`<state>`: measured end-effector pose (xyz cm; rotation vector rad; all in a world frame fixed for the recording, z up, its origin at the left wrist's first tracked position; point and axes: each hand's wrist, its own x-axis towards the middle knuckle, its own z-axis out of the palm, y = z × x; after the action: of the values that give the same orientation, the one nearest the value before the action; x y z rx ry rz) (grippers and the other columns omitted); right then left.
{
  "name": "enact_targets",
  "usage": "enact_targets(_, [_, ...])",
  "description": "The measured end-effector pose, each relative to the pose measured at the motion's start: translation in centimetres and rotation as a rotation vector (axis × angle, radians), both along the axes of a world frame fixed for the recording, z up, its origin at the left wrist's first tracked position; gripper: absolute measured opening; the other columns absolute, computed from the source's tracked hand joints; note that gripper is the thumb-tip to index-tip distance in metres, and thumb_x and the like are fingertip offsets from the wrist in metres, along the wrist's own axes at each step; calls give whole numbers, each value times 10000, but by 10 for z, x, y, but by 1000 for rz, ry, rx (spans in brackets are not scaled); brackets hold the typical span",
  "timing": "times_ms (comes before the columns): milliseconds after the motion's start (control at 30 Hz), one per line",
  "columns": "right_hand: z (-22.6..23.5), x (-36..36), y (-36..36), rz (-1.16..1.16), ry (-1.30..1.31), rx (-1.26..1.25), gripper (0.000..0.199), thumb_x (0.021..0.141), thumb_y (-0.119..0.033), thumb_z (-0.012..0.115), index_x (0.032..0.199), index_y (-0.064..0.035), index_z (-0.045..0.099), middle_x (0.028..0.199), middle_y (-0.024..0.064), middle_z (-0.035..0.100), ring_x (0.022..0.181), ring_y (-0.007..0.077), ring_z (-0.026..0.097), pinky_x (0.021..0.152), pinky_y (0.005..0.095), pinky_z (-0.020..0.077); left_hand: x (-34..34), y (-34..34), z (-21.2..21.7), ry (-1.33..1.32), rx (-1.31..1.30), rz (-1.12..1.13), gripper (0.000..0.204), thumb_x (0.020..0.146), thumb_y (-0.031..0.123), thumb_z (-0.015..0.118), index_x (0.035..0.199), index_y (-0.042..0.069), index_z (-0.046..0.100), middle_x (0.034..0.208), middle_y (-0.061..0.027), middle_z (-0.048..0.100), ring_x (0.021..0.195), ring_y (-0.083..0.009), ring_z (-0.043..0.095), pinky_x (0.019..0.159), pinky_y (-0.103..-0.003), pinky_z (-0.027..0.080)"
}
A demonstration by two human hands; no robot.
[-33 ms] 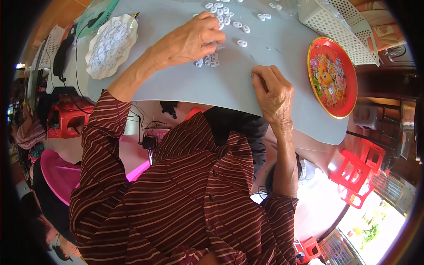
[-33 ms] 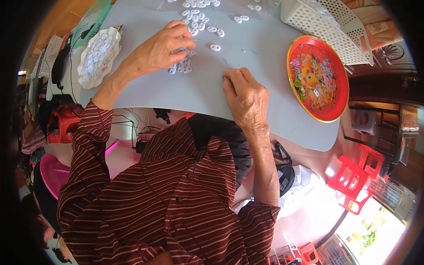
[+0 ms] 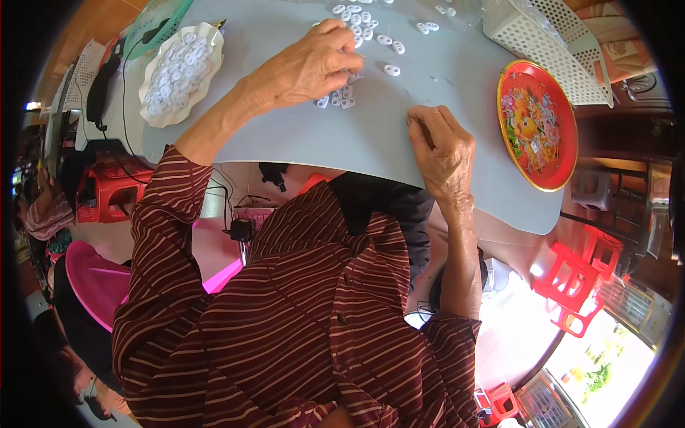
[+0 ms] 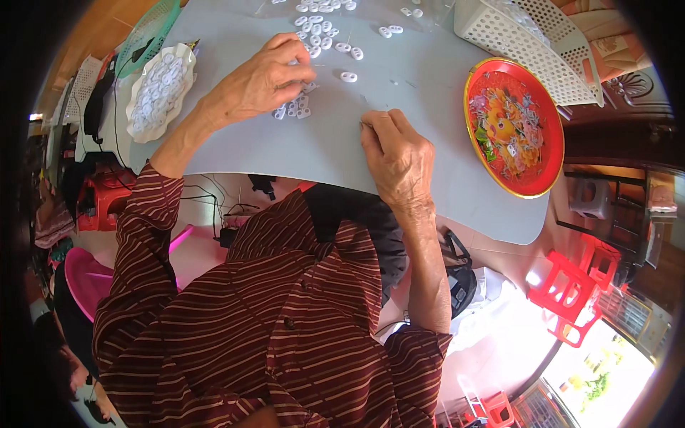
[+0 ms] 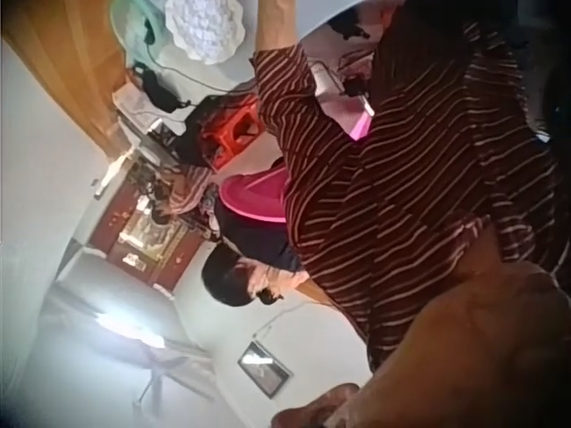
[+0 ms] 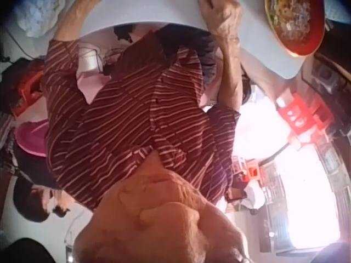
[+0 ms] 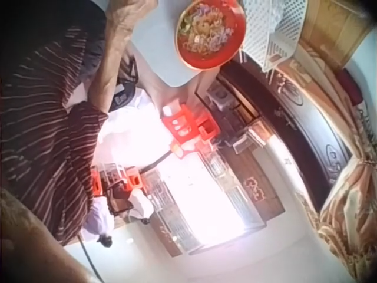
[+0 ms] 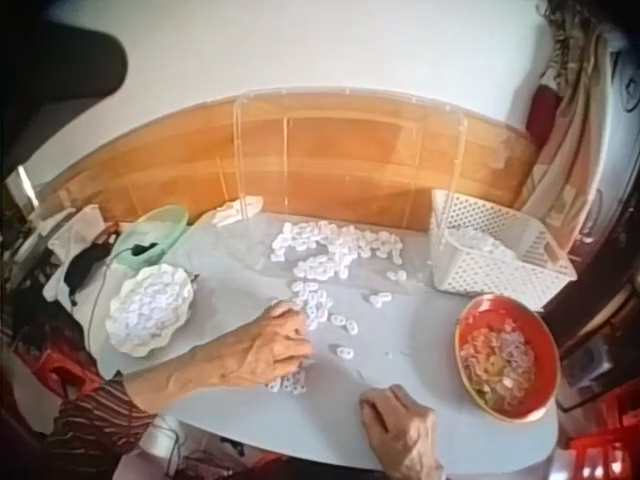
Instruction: Sorting and assembling small white plastic components at a work table.
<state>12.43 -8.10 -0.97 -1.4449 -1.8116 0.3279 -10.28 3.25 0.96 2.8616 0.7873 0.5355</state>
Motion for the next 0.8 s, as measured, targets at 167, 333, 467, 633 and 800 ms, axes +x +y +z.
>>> enact_targets(167, [3, -1, -1, -2, 3, -4, 77, 771, -45, 635, 839, -61, 603, 735, 81, 570, 604, 283, 577, 532, 346, 465, 0, 5, 1, -51, -40, 42, 194, 763, 7, 606, 954, 35, 614, 1055, -48, 525, 1124, -260, 435, 912, -350, 423])
enact_targets(333, [1, 0, -1, -14, 2, 5, 76, 771, -47, 635, 838, -62, 603, 739, 81, 575, 603, 282, 577, 535, 349, 464, 2, 4, -1, -57, -26, 40, 214, 744, -11, 624, 953, 27, 605, 1070, -55, 514, 1119, -271, 441, 909, -354, 424])
enact_targets(467, [3, -5, 6, -39, 19, -18, 78, 768, -50, 639, 837, -57, 602, 748, 94, 584, 609, 284, 584, 540, 354, 464, 0, 2, -8, -59, -6, 52, 212, 728, -25, 640, 932, 15, 601, 1084, -71, 502, 1112, -277, 447, 899, -358, 428])
enact_targets(633, [7, -9, 24, -11, 38, -25, 69, 771, -66, 632, 831, -42, 608, 770, 125, 599, 655, 311, 602, 569, 379, 481, 3, 4, -9, -101, 11, 47, 115, 773, 62, 647, 883, 41, 621, 1053, -52, 501, 1061, -251, 450, 901, -343, 434])
enact_targets(800, [20, -12, 36, 86, -337, -56, 25, 754, -24, 601, 771, -5, 599, 798, 177, 613, 710, 348, 619, 608, 407, 506, 3, 3, -3, -185, -30, 82, 163, 757, -23, 627, 916, 15, 629, 935, -62, 556, 1004, -251, 528, 843, -331, 450])
